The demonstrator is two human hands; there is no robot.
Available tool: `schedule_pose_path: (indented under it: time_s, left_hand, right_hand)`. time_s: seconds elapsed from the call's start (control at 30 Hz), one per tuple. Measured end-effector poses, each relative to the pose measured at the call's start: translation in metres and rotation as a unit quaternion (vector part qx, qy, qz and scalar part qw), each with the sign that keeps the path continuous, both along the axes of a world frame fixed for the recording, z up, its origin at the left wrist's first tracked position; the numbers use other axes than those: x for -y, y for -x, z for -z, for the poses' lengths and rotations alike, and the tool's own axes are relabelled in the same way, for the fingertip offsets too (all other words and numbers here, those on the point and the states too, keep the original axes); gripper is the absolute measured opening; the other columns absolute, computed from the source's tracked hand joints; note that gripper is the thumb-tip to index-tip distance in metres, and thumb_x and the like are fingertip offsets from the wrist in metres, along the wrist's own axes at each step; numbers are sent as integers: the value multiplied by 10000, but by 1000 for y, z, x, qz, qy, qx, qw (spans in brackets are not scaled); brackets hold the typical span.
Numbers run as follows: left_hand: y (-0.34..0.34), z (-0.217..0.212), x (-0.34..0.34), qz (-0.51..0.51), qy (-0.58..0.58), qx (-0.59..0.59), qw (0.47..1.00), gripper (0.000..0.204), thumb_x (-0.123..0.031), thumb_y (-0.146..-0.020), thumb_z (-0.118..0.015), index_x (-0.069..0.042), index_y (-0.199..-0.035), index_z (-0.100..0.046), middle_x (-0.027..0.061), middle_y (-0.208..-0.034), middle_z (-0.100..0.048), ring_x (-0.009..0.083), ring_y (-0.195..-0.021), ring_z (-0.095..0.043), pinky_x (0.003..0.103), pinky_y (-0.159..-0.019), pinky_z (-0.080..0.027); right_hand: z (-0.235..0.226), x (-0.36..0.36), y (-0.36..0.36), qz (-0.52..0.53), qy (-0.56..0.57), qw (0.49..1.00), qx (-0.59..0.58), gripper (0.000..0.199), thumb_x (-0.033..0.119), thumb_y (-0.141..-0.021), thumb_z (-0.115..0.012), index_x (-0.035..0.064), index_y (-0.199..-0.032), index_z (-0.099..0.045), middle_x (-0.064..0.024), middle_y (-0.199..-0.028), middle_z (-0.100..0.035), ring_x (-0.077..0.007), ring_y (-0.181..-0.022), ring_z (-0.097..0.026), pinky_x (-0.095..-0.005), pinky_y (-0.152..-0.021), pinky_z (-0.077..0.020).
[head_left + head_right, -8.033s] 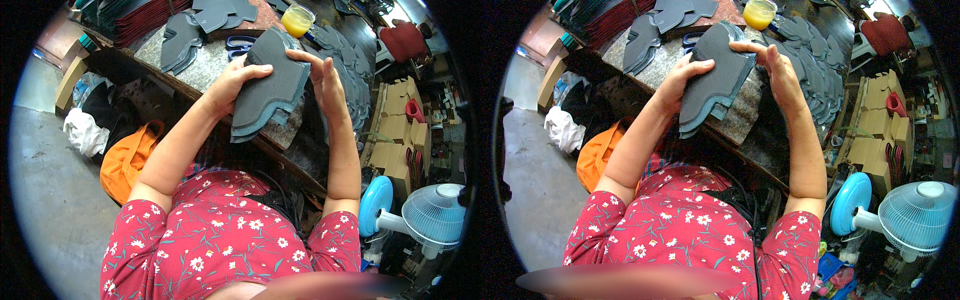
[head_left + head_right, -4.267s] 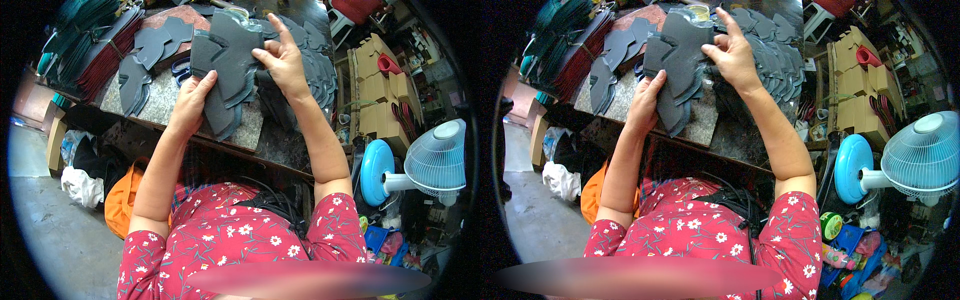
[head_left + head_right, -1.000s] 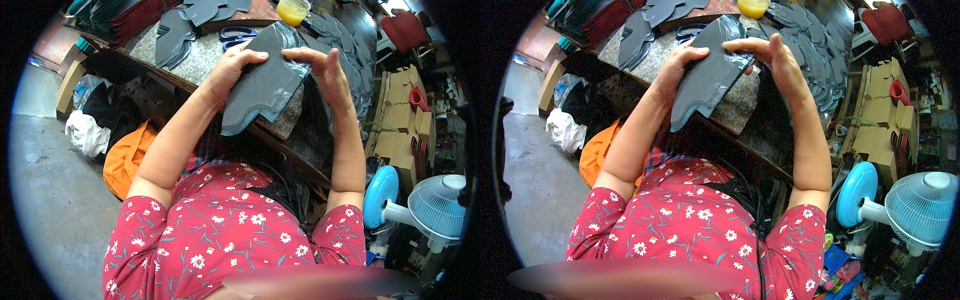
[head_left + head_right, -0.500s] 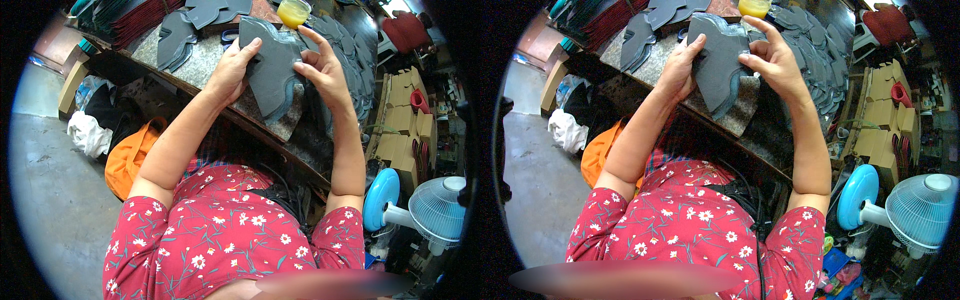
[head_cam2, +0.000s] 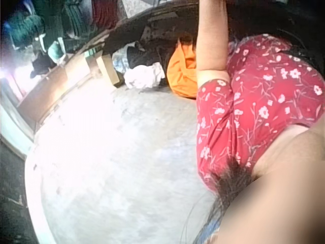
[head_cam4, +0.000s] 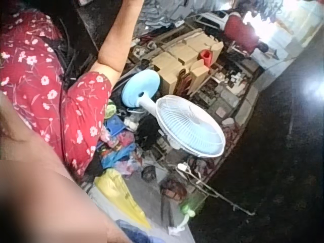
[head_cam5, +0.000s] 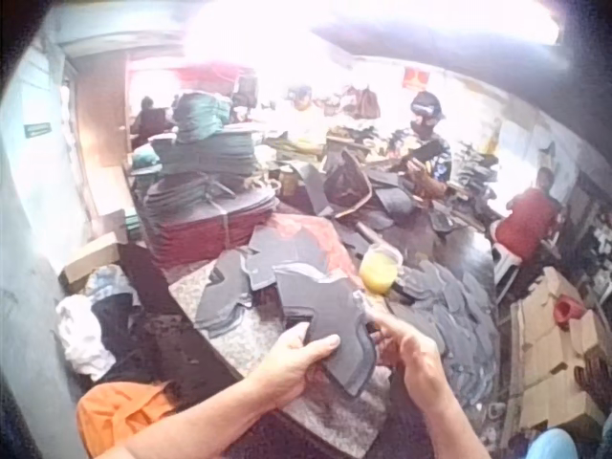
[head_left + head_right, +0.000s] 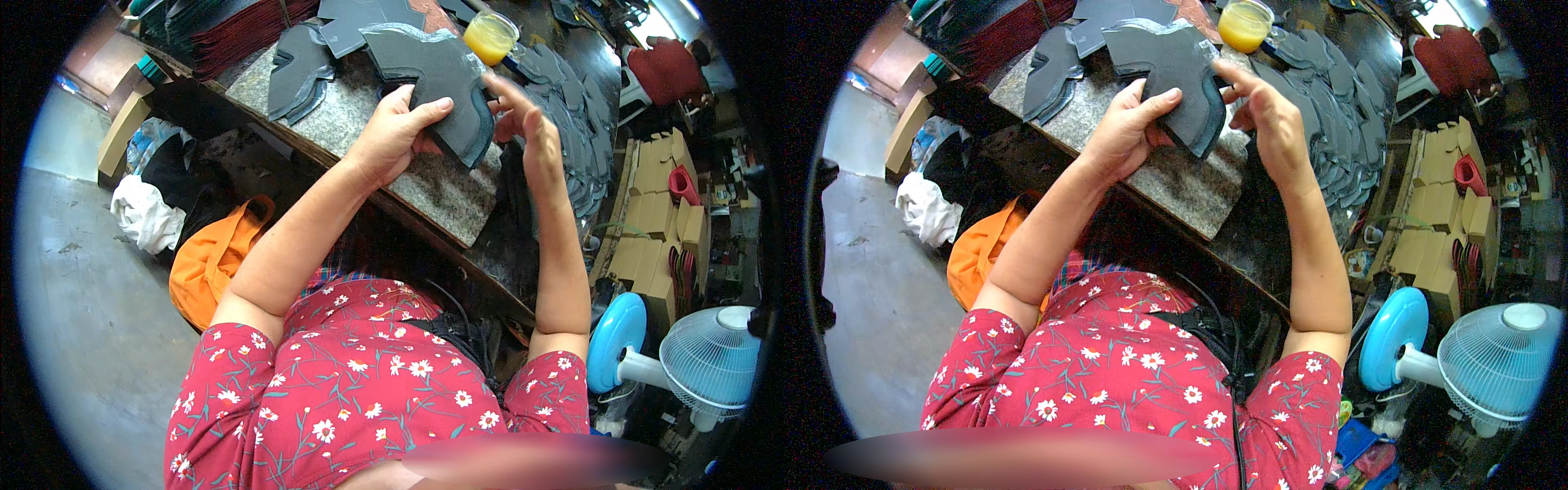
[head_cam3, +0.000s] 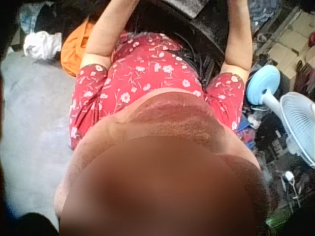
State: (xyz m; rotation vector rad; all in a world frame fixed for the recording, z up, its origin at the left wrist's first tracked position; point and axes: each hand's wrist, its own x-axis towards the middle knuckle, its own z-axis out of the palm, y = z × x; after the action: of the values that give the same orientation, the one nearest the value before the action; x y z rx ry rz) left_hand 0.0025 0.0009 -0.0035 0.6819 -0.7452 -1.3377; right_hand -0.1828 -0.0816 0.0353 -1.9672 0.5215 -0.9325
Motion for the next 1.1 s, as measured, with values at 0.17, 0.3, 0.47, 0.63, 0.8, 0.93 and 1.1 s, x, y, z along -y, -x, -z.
schedule_pose_path:
  time_s: [0.17, 0.3, 0.47, 0.63, 0.8, 0.93, 1.1]
  left_hand:
    - [0, 3, 1, -8, 4, -8, 1000, 312, -204, -942, -624, -21, -1183, -544, 57, -1044, -662, 122, -859, -674, 274, -653, -596]
    - [-1, 3, -1, 10, 6, -14, 1000, 323, -155, -944, -616, -7, -1214, -522, 87, -1102, -649, 178, -954, -676, 355, -798, -597]
    - [-4, 0, -3, -3, -6, -40, 999, 319, -150, -941, -614, -3, -1210, -523, 86, -1096, -650, 177, -960, -671, 349, -824, -585]
    - [-4, -1, -3, 7, -13, -51, 999, 321, -134, -929, -620, -3, -1206, -525, 88, -1095, -651, 176, -960, -671, 343, -842, -575]
    - [-5, -1, -3, 18, -10, -62, 998, 320, -121, -918, -629, -6, -1198, -526, 88, -1091, -651, 172, -956, -671, 340, -848, -572]
    - [-4, -1, -2, 10, -6, -50, 999, 317, -121, -916, -632, -10, -1193, -524, 87, -1091, -652, 176, -951, -672, 349, -852, -573]
    - [-6, 0, -3, 11, -11, -81, 997, 295, -114, -921, -619, -22, -1187, -529, 90, -1082, -654, 182, -940, -676, 352, -839, -580]
  right_hand:
    - [-1, -8, -4, 93, 208, 959, -166, 665, 633, -980, -244, 187, -1363, -554, -97, -923, -628, -289, -762, -630, -356, -679, -502]
    - [-1, -16, -7, 169, 281, 921, -210, 677, 647, -969, -242, 193, -1372, -541, -102, -922, -629, -332, -787, -643, -402, -669, -510]
    - [-5, -12, -4, 90, 299, 933, -181, 638, 626, -978, -283, 186, -1293, -619, -89, -843, -594, -283, -687, -609, -358, -623, -485]
    - [-7, 3, 1, 51, 220, 972, -57, 617, 591, -984, -340, 127, -1070, -739, -75, -794, -570, -203, -671, -573, -288, -603, -445]
    - [1, -3, -2, 98, 238, 965, -60, 581, 572, -980, -391, 93, -1108, -694, -85, -816, -581, -199, -689, -582, -289, -620, -458]
    - [2, -6, -5, 49, 192, 980, -15, 539, 536, -983, -432, 89, -1170, -670, -80, -816, -584, -192, -706, -570, -290, -651, -462]
    - [1, -6, -7, -20, 28, 999, -27, 668, 604, -989, -319, 85, -1220, -671, -46, -817, -584, -134, -665, -479, -248, -635, -405]
